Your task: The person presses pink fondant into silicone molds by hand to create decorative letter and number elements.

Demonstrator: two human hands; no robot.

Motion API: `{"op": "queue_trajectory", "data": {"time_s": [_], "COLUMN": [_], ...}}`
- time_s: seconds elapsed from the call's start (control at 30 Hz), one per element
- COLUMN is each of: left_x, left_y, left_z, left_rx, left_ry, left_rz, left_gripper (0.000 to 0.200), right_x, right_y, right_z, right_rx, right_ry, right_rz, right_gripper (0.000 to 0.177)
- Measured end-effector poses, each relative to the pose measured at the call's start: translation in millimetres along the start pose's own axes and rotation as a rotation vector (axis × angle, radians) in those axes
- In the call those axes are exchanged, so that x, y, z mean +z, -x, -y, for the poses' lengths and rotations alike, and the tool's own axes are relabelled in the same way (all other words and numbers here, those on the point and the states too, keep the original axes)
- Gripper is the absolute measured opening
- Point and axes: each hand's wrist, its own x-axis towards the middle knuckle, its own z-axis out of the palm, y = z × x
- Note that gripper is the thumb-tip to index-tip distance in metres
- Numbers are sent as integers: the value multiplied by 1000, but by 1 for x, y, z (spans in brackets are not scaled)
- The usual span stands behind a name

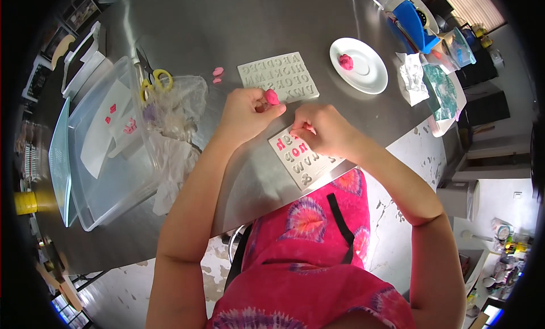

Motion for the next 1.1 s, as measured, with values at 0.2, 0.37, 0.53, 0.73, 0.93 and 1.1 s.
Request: {"op": "queue_trajectory", "data": {"time_s": [0.2,0.37,0.53,0.73,0.93,1.1], "left_x": [-2,3,2,3,6,8], "left_y": [0,1,0,6,17,20], "left_z": [6,7,8,-1,-17,-14], "left_rx": [56,175,149,326,339,478], "left_ry": [-15,62,63,-259,-541,-580], "left_rz": [29,-19,41,-49,-48,-37], "left_gripper": [10,11,15,7,8,10], "right_x": [-13,8,-8,-1,6,-11], "right_y": [-6,-1,-3,-2,1,6], "right_z": [-4,-5,-7,-2,-12,-7], "right_rx": [419,-64,206,230,44,228], "right_ry": [-332,50,-163,-129,-71,-242], "right_rz": [132,-46,22,5,-118,-9], "right_gripper": [10,8,11,8,10,17]}}
